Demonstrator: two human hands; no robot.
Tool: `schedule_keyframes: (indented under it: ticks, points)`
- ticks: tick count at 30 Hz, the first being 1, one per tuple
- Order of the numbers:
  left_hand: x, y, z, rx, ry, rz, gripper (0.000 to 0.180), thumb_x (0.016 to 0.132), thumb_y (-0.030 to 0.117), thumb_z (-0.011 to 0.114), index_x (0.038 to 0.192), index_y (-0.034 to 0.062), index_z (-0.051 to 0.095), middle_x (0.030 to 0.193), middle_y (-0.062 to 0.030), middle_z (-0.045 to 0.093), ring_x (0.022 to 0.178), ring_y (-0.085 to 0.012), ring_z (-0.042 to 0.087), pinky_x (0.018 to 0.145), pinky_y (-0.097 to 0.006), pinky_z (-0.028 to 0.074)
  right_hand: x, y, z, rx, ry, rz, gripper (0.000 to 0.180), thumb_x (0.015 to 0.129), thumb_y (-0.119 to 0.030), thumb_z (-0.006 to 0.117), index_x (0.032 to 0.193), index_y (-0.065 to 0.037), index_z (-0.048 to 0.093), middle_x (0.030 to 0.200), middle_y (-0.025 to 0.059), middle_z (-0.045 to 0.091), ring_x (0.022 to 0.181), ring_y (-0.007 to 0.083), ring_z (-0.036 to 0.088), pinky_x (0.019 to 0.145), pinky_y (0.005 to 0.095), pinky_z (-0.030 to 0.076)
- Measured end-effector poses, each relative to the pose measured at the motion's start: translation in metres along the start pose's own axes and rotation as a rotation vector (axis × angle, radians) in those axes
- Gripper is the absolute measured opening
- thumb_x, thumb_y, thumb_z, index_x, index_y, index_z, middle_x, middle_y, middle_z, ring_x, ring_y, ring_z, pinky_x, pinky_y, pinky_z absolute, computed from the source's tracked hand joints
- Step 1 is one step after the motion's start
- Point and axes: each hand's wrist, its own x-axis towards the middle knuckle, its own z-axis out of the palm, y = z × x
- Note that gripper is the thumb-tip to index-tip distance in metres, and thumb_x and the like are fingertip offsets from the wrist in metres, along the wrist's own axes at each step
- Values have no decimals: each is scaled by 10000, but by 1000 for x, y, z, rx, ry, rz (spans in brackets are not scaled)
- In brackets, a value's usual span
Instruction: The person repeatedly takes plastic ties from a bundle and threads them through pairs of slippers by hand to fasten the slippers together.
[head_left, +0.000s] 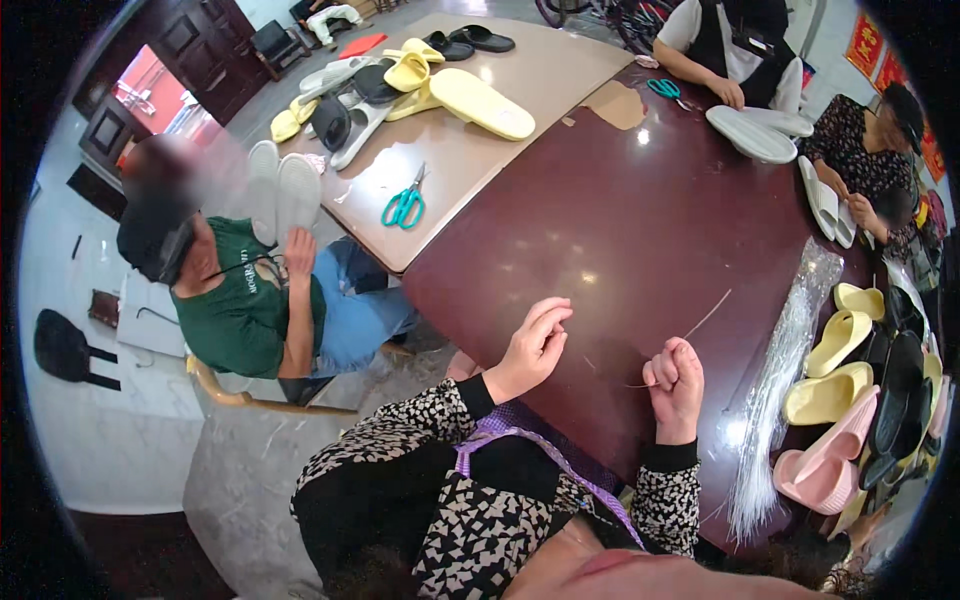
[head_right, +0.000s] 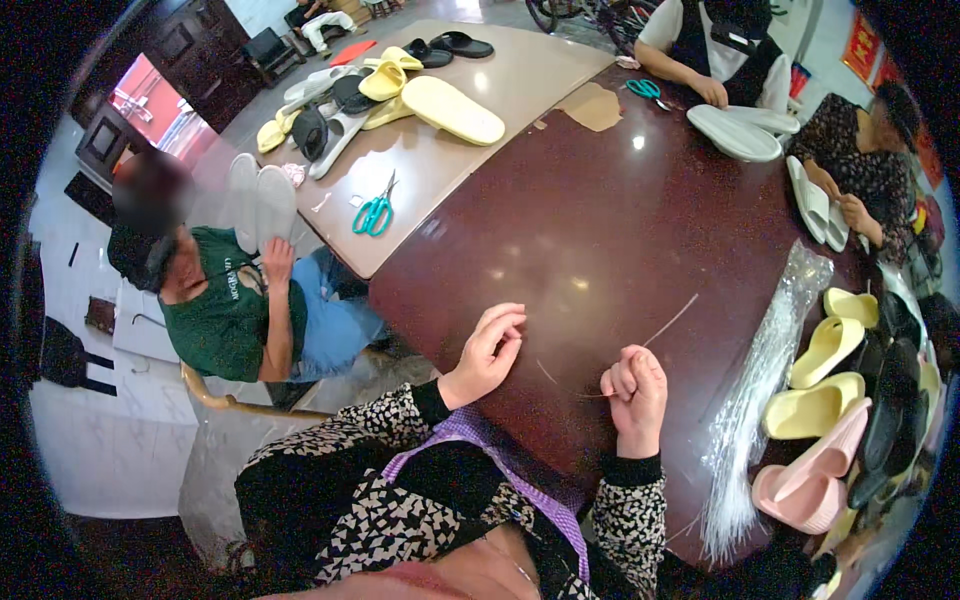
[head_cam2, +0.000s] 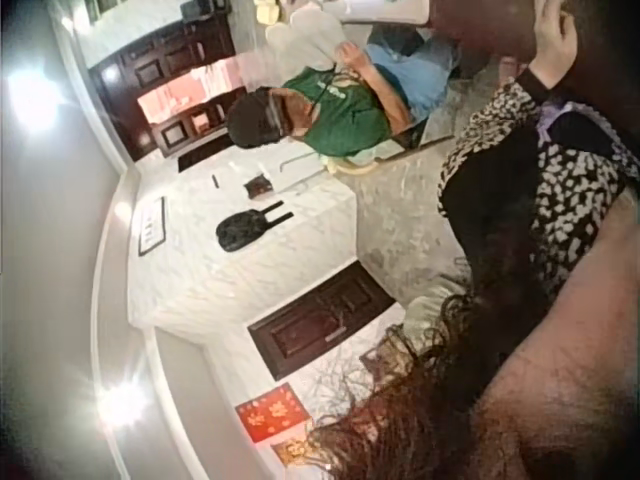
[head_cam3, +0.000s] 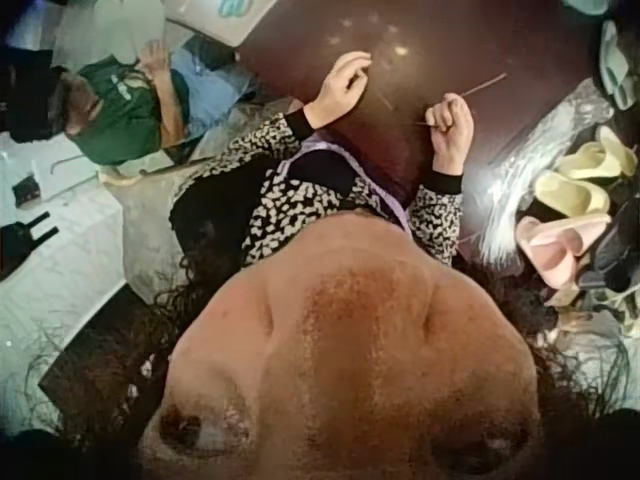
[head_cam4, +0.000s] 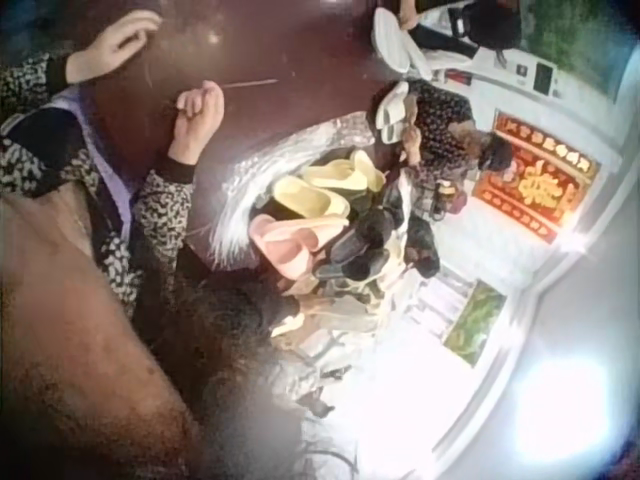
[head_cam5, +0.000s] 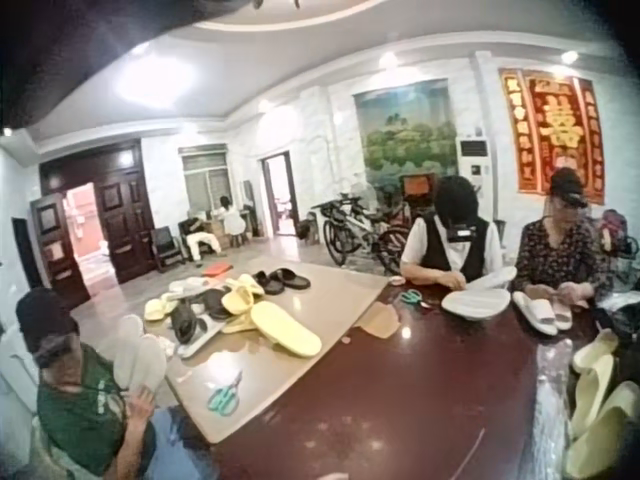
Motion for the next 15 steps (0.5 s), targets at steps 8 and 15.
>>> schedule_keyframes:
  ticks: [8,15]
  points:
    - [-3,-18,-28,132,102,29,318,804,-87,546,1113,-13,537,1170,-121,511,815,-168,566,713,-266,489,4,1,-11,2,21,-4,208,952,-227,522,964,-35,603,560,-49,366,477,69,333,512,253,361]
    - [-14,-35,-28,154,127,-52,275,804,-73,544,1070,-4,550,1091,-126,539,835,-197,573,716,-295,487,10,8,-23,-99,19,-31,217,963,-206,500,1055,-25,577,611,-35,372,520,74,335,525,248,343]
